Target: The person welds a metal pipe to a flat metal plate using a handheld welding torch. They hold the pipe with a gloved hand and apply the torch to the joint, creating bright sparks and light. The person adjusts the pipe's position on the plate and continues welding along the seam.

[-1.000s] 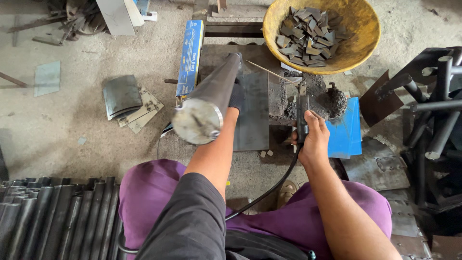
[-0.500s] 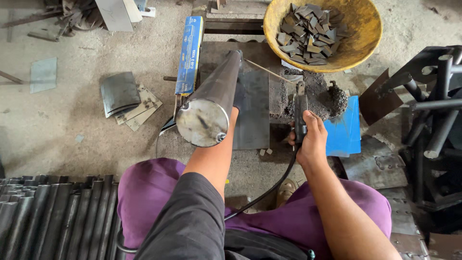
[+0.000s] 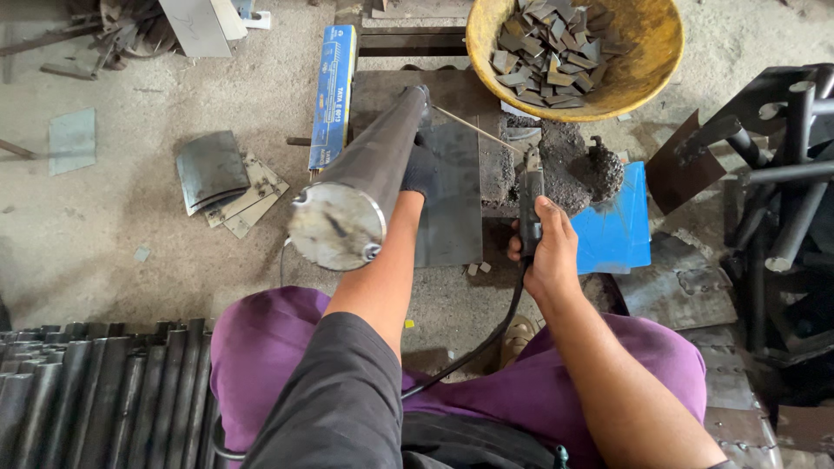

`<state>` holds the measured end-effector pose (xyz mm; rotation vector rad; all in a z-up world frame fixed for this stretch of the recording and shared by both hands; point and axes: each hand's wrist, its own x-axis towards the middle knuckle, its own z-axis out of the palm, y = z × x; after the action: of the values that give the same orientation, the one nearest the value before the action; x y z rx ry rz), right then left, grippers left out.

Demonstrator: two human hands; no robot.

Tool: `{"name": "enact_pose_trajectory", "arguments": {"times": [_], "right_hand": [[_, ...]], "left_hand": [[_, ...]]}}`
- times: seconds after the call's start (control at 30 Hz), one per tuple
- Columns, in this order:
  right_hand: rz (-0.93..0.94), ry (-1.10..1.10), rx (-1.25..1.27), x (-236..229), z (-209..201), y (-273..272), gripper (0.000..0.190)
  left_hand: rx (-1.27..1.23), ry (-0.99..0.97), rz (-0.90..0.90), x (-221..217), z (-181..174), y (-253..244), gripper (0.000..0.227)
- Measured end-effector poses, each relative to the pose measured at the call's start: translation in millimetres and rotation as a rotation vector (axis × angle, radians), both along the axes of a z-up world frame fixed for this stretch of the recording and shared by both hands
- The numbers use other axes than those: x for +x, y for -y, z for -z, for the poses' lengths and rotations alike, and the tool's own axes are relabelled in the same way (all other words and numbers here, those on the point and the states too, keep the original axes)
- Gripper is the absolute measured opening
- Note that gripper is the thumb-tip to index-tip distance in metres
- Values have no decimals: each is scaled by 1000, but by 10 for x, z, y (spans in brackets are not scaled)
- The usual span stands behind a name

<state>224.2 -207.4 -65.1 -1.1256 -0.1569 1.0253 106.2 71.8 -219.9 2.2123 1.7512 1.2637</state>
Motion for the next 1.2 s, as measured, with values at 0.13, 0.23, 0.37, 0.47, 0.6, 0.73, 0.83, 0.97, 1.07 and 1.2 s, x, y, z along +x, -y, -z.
{"name": "enact_pose_trajectory", "arguments": {"times": [0.13, 0.23, 0.37, 0.47, 0.6, 0.73, 0.83, 0.97, 1.07, 1.2], "right_hand": [[-17, -11, -22, -47, -19, 4, 36], [-33, -7, -55, -91, -38, 10, 41], [-34, -6, -33, -124, -36, 1, 44], [-39, -19, -41, -132, -43, -7, 44], [-47, -53, -32, -138, -43, -2, 40], [-52, -70, 5, -131, -17, 0, 32], [-65, -83, -10, -115, 0, -4, 31], [-95, -223, -42, -78, 5, -41, 36], [-106, -278, -53, -82, 0, -42, 40], [-119, -298, -42, -89, 26, -29, 47]], "left_hand": [[-3, 0, 3, 37, -22, -14, 41], [26, 32, 12, 46, -49, -12, 40], [68, 24, 12, 31, -85, -3, 35], [43, -7, -17, 22, -83, 9, 30], [19, -11, 3, -3, 31, -67, 25], [199, -81, -26, 23, 92, -136, 22], [275, 5, -38, 13, 13, -98, 22], [324, 25, -12, 8, -209, -1, 23], [265, 12, -14, -37, -335, 55, 22], [101, -25, -27, -41, -350, 96, 23]]}}
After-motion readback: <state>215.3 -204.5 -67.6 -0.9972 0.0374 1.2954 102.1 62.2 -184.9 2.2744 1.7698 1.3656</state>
